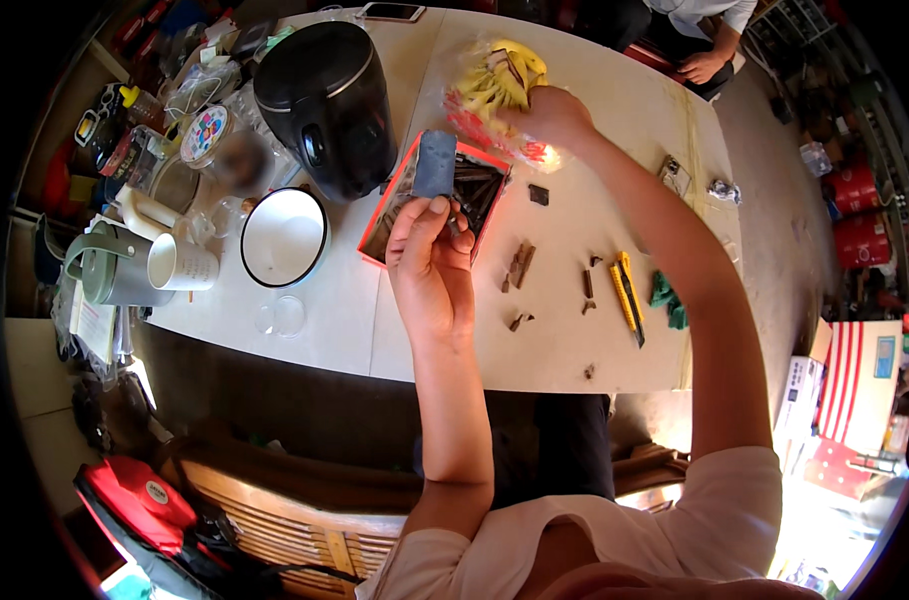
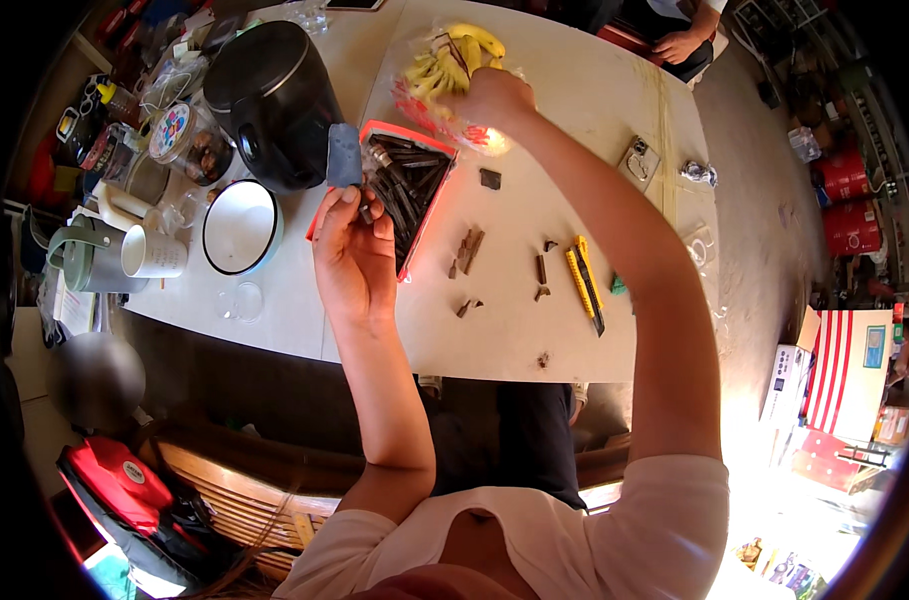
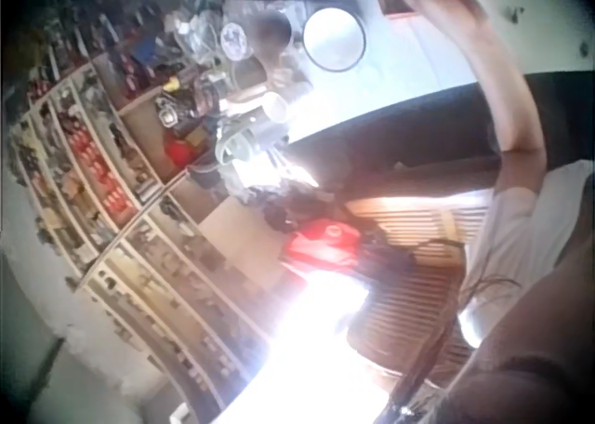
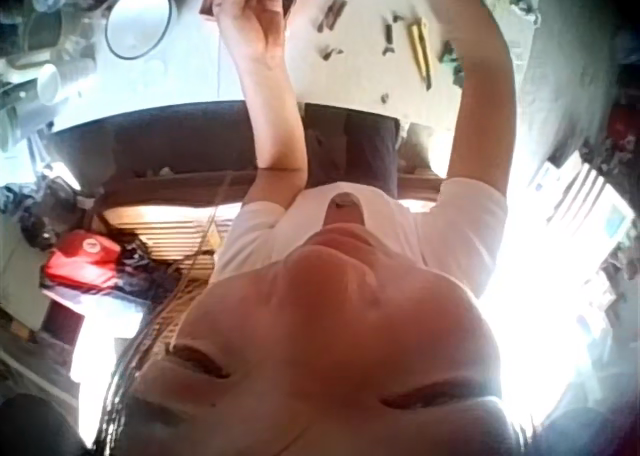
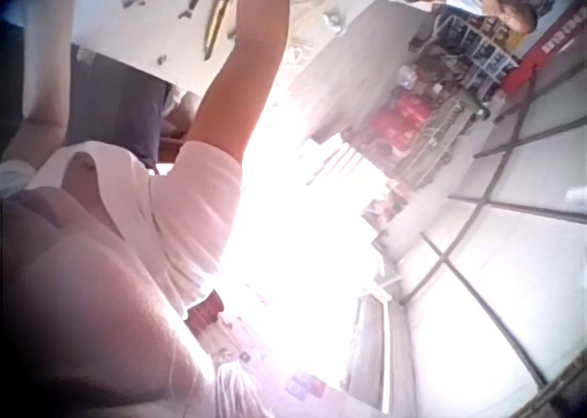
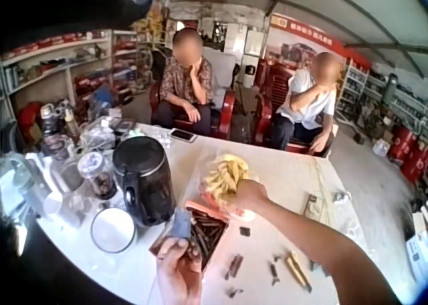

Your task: The person manipulates small electronic components on a table, including using a small abrasive pad and a thin metal tool to scrape or clean a surface, and applying a small piece of adhesive paper.

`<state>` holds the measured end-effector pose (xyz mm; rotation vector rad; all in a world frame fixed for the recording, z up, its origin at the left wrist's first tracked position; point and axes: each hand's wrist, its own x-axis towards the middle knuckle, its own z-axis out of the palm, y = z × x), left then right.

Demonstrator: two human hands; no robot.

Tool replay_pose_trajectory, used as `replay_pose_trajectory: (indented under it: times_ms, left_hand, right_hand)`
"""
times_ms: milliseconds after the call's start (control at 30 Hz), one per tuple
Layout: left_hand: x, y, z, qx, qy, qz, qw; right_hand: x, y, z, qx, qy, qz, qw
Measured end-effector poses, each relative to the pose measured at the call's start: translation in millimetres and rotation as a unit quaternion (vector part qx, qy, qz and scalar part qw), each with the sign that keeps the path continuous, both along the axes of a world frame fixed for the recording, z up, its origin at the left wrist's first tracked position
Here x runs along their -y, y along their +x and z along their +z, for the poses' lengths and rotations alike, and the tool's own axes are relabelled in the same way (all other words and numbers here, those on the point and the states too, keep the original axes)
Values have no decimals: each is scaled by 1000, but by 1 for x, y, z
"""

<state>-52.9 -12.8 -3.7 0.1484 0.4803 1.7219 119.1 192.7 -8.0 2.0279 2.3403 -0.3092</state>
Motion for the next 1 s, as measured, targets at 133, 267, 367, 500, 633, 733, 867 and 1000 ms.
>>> replay_pose_trajectory:
  times_ms: [133, 267, 367, 500, 633, 733, 867, 1000]
  left_hand:
    - [0, 5, -9, 18, 41, -24, 999]
    - [3, -2, -7, 0, 32, -14, 999]
    - [7, -3, -7, 9, 49, -26, 998]
    - [13, -12, 0, -14, 45, -7, 999]
    - [16, -17, 1, -14, 46, -8, 999]
    - [15, -7, 0, -16, 29, -15, 999]
    - [23, 20, 4, -19, 20, -66, 997]
    - [36, 41, 16, -68, 10, -89, 994]
  right_hand:
    - [13, -1, 8, 67, 65, -3, 996]
    - [-1, -17, 10, 164, 80, 50, 982]
    - [-16, 8, 14, 215, 110, 69, 968]
    - [-53, 38, 18, 265, 137, 84, 951]
    - [-81, 76, 5, 263, 199, 125, 936]
    - [-65, 86, -3, 211, 270, 100, 934]
    - [-16, 82, -2, 85, 373, 44, 923]
    - [92, 70, 35, -202, 308, 94, 925]
